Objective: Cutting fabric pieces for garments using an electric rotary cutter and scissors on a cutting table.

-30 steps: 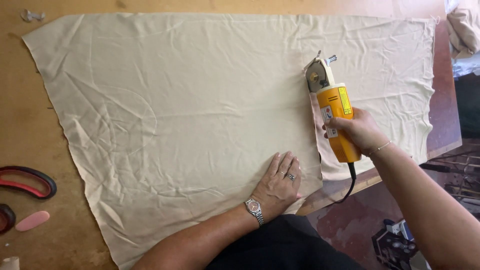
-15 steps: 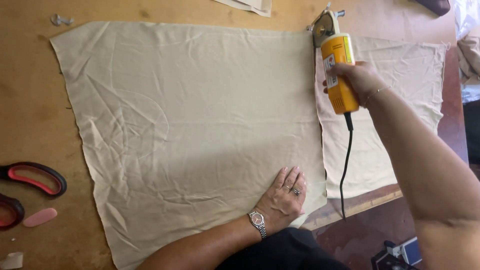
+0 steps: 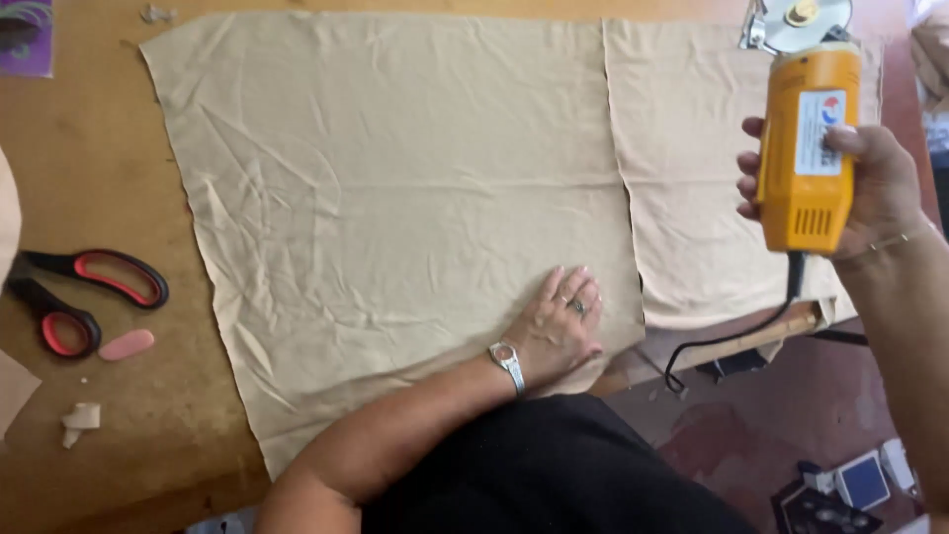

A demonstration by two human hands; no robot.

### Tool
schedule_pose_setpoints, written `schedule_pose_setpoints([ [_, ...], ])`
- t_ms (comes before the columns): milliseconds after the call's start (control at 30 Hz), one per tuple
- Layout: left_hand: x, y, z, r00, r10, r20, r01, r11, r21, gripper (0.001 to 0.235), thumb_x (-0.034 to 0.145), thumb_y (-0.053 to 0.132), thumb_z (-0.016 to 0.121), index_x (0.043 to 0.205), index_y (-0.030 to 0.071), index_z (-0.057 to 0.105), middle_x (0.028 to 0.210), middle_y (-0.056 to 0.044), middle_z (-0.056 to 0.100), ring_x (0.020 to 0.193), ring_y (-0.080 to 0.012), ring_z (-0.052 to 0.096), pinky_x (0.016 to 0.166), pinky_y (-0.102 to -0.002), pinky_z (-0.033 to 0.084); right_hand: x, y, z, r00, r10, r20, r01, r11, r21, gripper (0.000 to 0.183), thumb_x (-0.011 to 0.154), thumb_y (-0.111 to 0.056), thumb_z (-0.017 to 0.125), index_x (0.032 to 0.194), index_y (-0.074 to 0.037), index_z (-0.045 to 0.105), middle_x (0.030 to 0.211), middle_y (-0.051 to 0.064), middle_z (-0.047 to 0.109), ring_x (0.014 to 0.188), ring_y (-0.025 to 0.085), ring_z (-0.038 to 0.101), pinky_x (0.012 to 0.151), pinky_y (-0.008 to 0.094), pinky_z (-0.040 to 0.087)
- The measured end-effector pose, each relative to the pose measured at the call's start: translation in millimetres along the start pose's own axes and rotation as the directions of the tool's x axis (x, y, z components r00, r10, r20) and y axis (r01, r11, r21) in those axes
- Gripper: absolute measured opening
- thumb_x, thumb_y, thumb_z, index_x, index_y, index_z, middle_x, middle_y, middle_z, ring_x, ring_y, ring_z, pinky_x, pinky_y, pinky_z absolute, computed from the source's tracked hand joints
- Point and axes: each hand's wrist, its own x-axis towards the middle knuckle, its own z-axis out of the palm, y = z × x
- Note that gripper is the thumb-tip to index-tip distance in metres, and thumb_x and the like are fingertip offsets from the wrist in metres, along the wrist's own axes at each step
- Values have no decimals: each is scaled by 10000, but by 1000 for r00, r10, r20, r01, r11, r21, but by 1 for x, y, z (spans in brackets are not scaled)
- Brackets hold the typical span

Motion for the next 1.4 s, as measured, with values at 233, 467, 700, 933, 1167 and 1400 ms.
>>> schedule_pose_setpoints([
  [233,-6,1,21,976,192,-106,-181,977,112,699,806,657,749,1219,96,689,1298,-118,620,1286,-329,559,1187,-601,346,-145,45,-71,957,252,146,-255,967,3,981,891,-277,1076,1548,-24,392,1178,218,762,1012,380,798,847,558,629],
  [467,-10,64,13,943,207,-259,-153,965,212,128,882,-75,549,877,-28,668,827,-133,601,794,-291,568,750,-399,498,-140,49,-140,903,370,220,-329,922,-203,1046,769,-393,1148,1508,-96,471,1067,217,794,892,400,833,697,577,697],
  [700,38,104,55,891,-184,-415,362,840,405,184,935,-33,525,1008,-33,694,903,-161,605,795,-295,544,649,-388,446,-69,25,-174,913,401,74,-301,786,-540,675,723,-98,700,1336,157,580,997,430,758,761,572,765,611,648,625],
  [933,46,128,56,603,-503,-619,668,742,48,90,936,37,700,920,111,653,893,-79,664,867,-295,606,696,-401,485,-48,19,-142,776,582,-244,-545,423,-724,522,762,220,593,1281,231,550,1029,546,646,924,695,665,714,792,537],
  [1167,53,115,63,480,-675,-560,719,668,-189,48,999,159,588,982,125,616,800,-73,685,744,-321,595,661,-461,466,-21,16,-159,832,534,-149,-291,193,-937,507,699,109,739,1199,170,682,1059,394,800,917,528,788,800,555,594],
  [1400,73,125,77,715,-399,-574,670,624,402,238,839,-76,544,699,115,574,742,-74,547,722,-259,505,620,-368,369,-12,11,-178,819,553,-149,-395,356,-847,470,755,165,631,1220,226,596,1056,455,665,883,638,683,759,673,532],
])
